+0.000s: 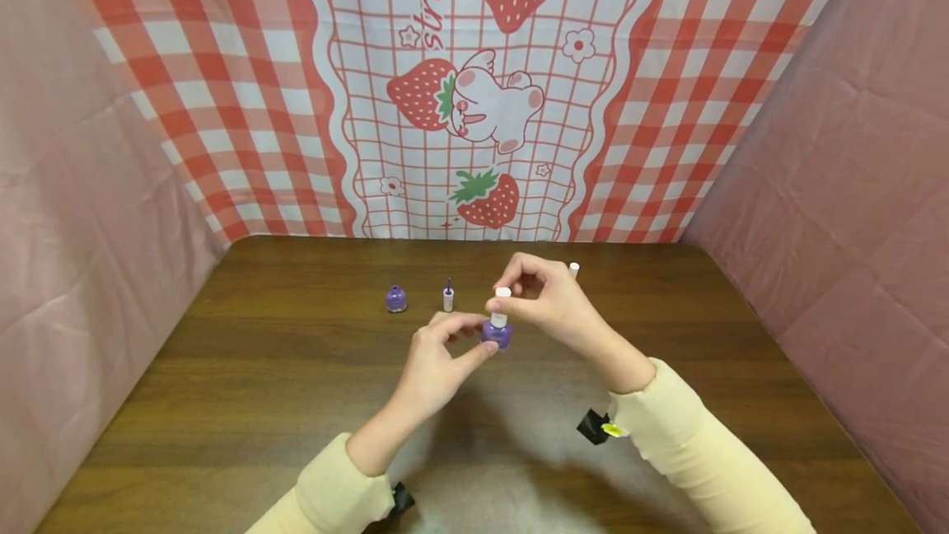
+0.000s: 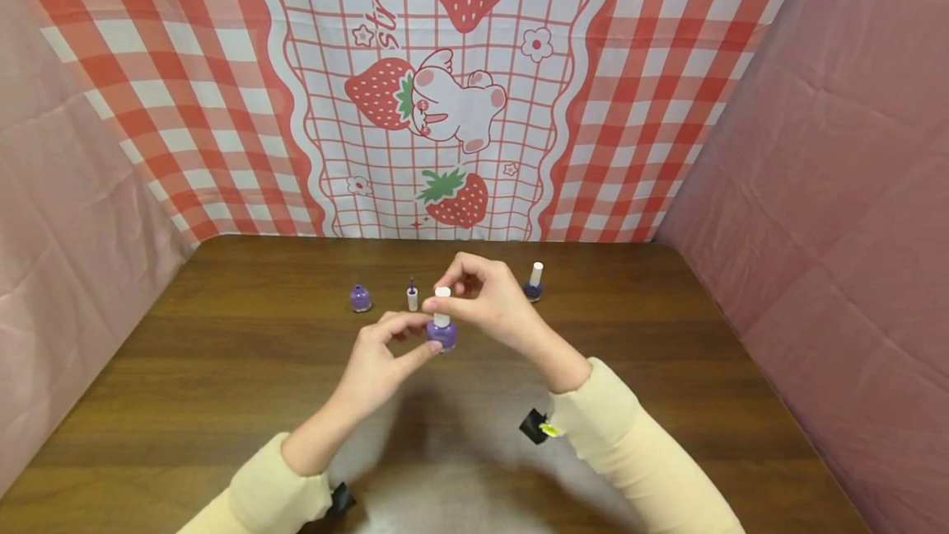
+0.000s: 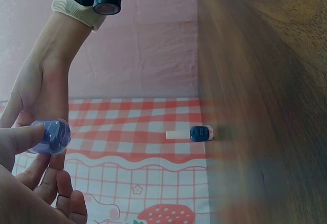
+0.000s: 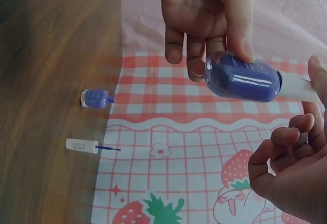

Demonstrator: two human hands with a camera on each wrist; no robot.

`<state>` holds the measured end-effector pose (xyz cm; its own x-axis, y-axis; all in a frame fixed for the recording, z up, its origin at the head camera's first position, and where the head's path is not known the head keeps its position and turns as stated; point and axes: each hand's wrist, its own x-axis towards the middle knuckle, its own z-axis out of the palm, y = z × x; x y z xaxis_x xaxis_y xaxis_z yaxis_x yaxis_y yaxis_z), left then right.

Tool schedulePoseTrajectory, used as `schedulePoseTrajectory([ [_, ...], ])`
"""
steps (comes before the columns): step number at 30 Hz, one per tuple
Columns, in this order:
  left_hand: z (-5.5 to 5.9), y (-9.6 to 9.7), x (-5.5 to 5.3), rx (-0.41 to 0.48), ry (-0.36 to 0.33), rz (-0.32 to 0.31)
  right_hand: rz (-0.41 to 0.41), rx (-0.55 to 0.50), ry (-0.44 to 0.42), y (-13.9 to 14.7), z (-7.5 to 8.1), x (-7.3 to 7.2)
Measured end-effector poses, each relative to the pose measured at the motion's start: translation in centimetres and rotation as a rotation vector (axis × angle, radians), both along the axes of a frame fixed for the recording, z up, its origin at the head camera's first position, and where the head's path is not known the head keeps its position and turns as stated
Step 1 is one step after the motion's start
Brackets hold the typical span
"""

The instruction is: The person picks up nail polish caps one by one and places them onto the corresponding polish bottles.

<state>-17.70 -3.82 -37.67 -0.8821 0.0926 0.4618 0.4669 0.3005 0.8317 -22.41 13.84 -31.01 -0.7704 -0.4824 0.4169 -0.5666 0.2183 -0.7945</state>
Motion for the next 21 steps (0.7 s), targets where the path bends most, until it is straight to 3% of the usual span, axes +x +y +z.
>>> schedulePoseTrajectory([
  [10,-0.1,0.0,0.0,0.013,0.004,0.008,-0.014,-0.026,0.004,-0.3,-0.2,0.0],
  [21,0.2,-0.4,0.0,0.021,-0.010,0.011,0.121,0.043,0.109,0.9,0.2,0.1],
])
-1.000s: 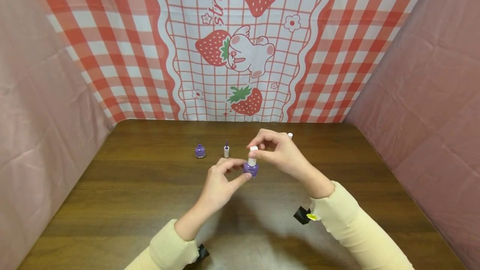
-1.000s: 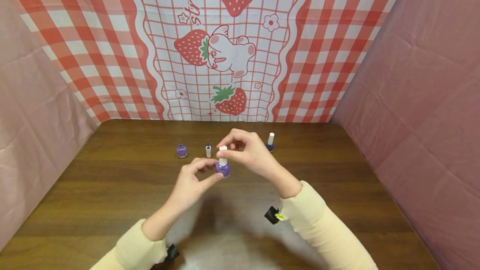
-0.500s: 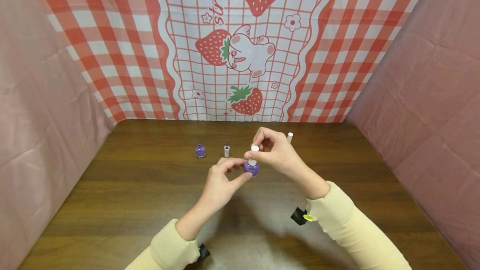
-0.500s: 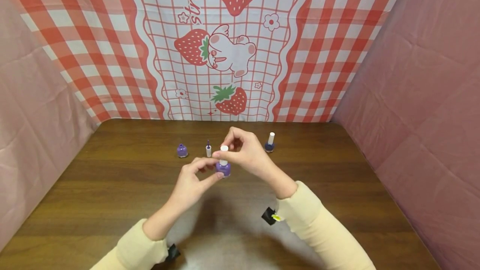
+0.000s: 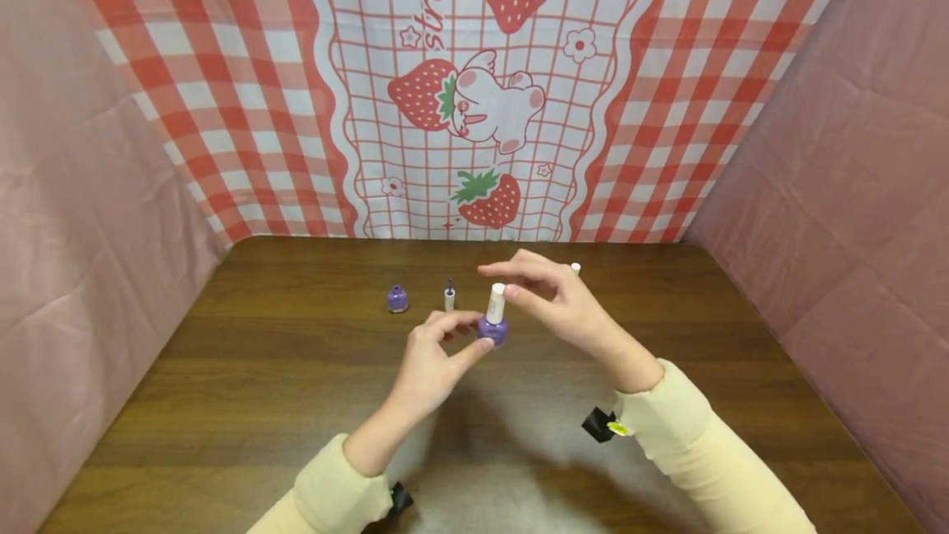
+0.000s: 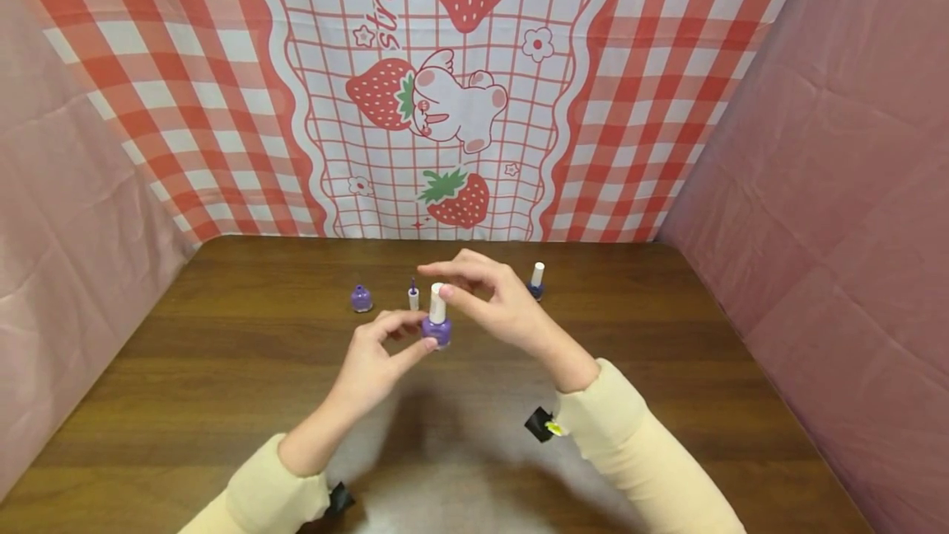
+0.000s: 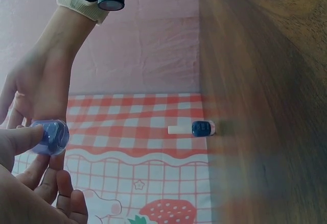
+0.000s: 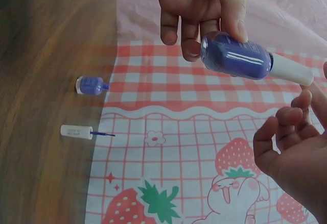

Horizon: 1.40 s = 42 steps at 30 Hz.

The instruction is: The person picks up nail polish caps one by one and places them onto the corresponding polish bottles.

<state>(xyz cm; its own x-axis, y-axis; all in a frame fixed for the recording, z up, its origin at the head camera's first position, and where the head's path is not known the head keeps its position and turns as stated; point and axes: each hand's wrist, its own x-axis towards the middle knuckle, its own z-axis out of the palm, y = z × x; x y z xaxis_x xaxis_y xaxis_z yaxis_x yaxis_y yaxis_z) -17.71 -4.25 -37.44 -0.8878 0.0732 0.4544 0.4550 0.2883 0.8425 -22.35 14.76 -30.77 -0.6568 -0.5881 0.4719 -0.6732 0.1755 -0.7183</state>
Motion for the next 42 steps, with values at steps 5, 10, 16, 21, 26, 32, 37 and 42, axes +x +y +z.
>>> schedulePoseTrajectory([
  [5,-0.12,0.03,-0.07,0.007,-0.005,-0.008,0.078,0.008,-0.012,0.06,0.07,0.00],
  [10,-0.17,0.07,-0.12,0.015,-0.014,-0.020,0.109,0.018,-0.001,-0.05,0.03,-0.06],
  [16,-0.31,0.11,-0.13,0.002,-0.025,-0.018,0.082,0.048,0.011,-0.08,-0.02,-0.20],
  [21,-0.35,0.12,-0.09,-0.007,-0.027,-0.018,0.051,0.065,0.003,-0.10,-0.13,-0.42],
  [26,-0.33,0.08,-0.02,-0.006,-0.029,-0.023,0.032,0.061,0.004,-0.17,-0.17,-0.47],
  [32,-0.37,0.10,-0.10,-0.003,-0.022,-0.021,-0.017,0.052,0.013,-0.36,-0.12,-0.56],
  [37,-0.21,0.12,-0.07,-0.010,-0.018,-0.014,-0.057,0.034,-0.009,-0.53,-0.21,-0.57],
  [42,-0.25,0.15,-0.04,-0.007,0.004,-0.013,-0.076,0.009,-0.057,-0.80,-0.22,-0.45],
])
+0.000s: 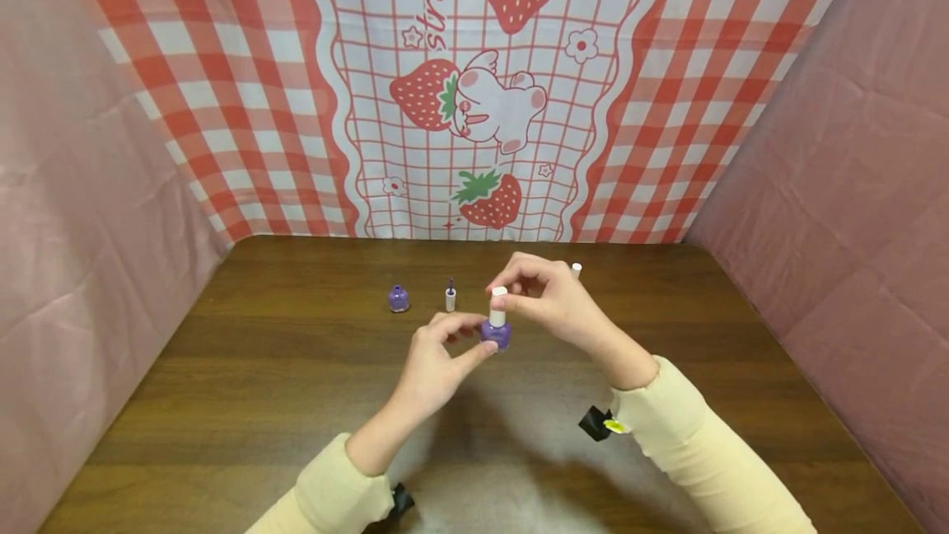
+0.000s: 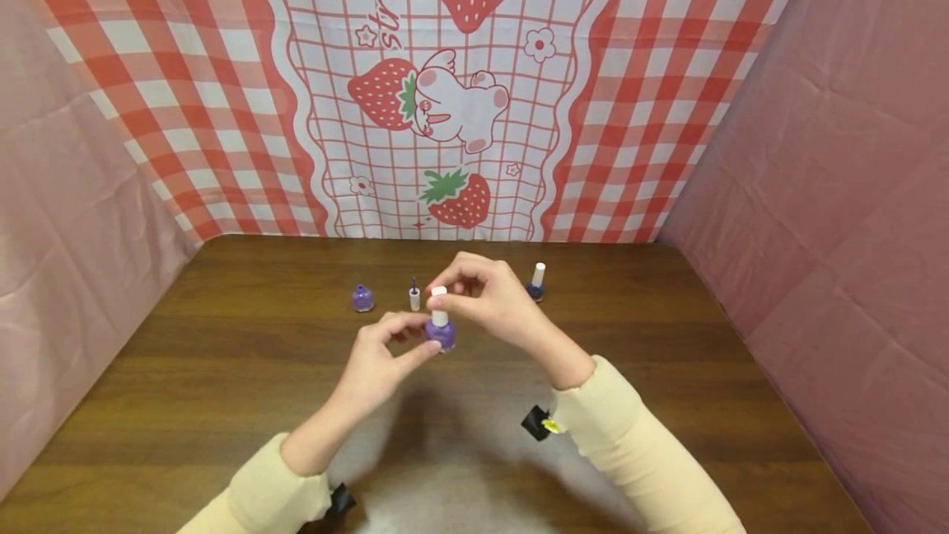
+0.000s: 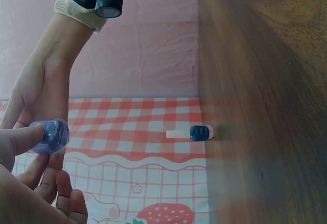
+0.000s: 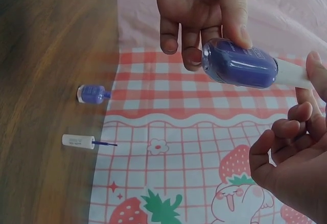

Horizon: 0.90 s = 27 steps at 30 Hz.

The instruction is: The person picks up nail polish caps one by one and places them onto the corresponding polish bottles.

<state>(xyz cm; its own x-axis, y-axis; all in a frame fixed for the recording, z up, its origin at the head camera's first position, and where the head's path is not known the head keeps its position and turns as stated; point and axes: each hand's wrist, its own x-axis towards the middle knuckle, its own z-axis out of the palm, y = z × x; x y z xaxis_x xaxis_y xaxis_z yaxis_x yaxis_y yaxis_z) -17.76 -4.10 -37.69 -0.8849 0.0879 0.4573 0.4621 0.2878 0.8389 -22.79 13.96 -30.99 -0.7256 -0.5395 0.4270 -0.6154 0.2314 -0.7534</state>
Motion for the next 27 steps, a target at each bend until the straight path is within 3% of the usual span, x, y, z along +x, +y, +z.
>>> schedulePoseTrajectory([
  [20,0.10,0.17,0.05,0.003,-0.009,0.005,-0.096,-0.026,-0.053,-0.58,-0.31,0.06],
  [24,0.04,0.18,0.06,0.006,-0.003,0.006,-0.092,-0.028,-0.057,-0.46,-0.33,0.18],
  [27,0.02,0.13,0.14,0.012,0.001,0.003,-0.050,-0.014,-0.011,-0.10,-0.21,0.24],
])
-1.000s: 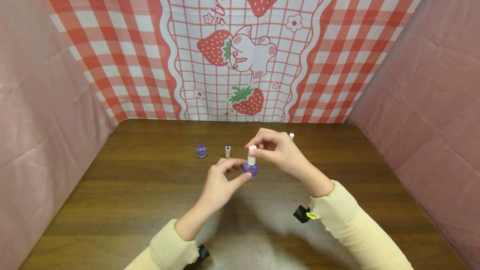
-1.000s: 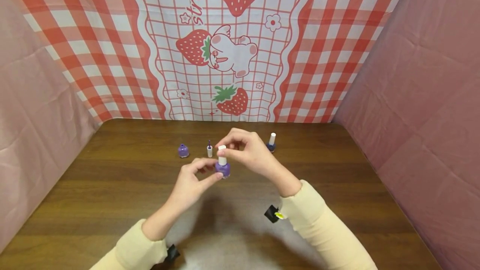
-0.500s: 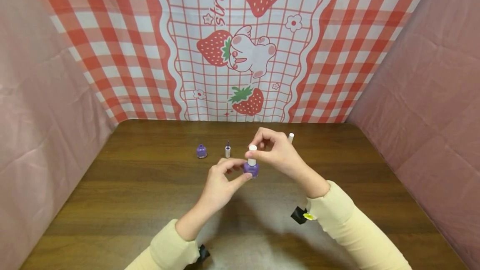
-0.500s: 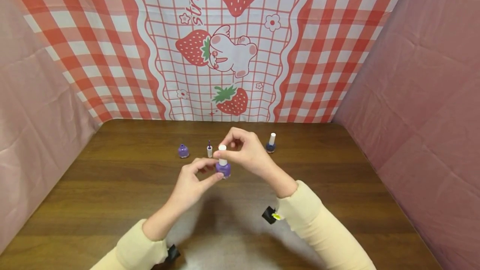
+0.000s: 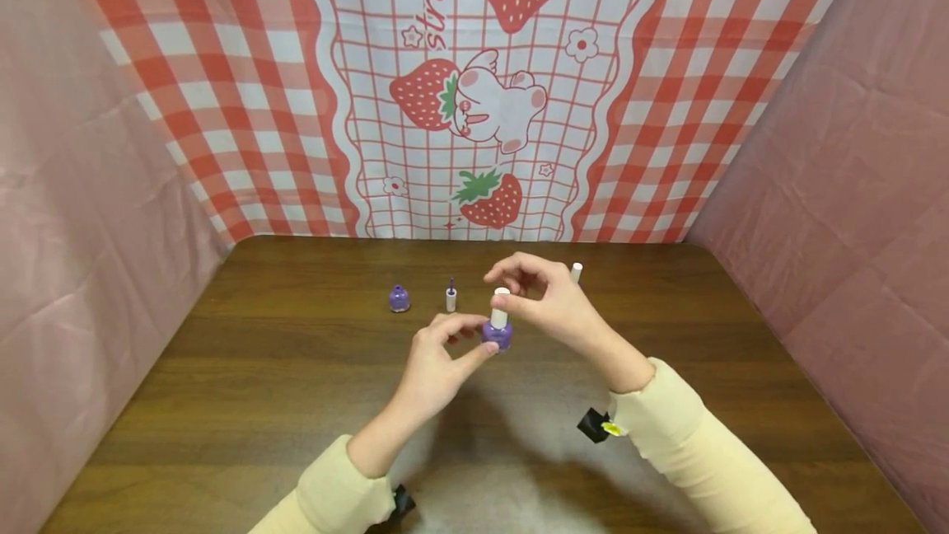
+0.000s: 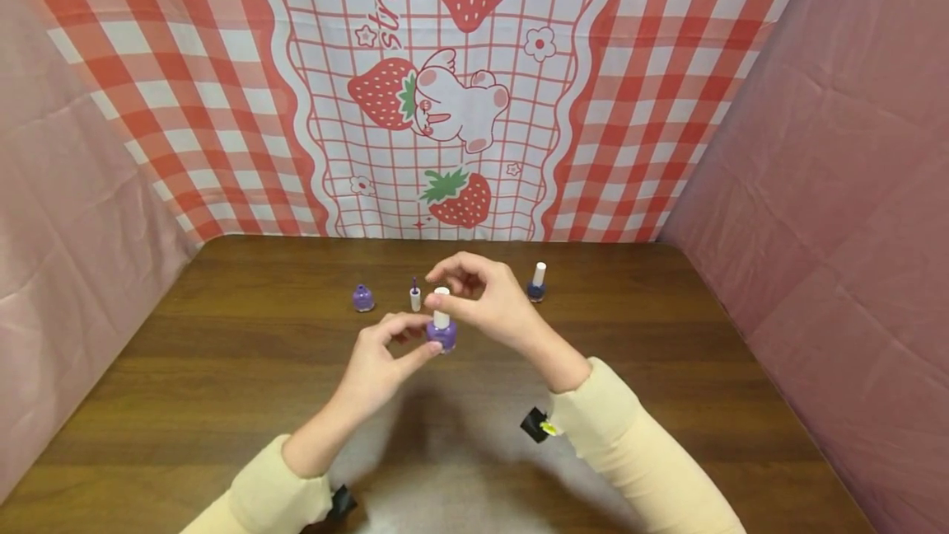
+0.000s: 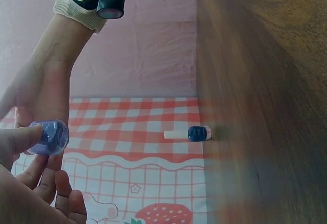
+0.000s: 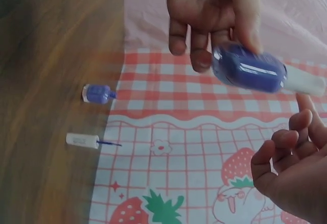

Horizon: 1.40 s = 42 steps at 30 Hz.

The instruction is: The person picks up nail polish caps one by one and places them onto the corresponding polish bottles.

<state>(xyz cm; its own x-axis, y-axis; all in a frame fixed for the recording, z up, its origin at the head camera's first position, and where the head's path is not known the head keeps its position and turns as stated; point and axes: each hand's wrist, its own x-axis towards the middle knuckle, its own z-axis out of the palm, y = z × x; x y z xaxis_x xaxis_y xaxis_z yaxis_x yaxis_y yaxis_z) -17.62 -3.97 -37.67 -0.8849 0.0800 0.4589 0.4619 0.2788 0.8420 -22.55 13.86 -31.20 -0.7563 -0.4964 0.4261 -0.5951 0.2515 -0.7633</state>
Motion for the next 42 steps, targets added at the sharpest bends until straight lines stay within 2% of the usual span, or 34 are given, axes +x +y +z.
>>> schedulePoseTrajectory([
  [6,-0.08,-0.10,0.08,0.002,0.007,0.004,0.141,0.037,0.099,0.63,0.59,-0.12],
  [9,-0.05,-0.15,0.02,0.002,0.008,0.004,0.213,0.036,0.107,0.73,0.65,-0.17],
  [13,-0.04,-0.21,-0.05,0.015,-0.002,-0.013,0.260,0.040,0.098,0.77,0.65,-0.18],
  [23,-0.06,-0.25,-0.06,0.021,-0.021,-0.044,0.248,0.055,0.107,0.96,0.49,-0.28],
  [35,0.03,-0.20,-0.05,0.007,-0.010,-0.043,0.224,0.036,0.094,1.05,0.67,-0.19],
  [42,0.04,-0.16,-0.02,0.011,-0.004,-0.034,0.167,0.043,0.117,1.01,0.57,-0.30],
])
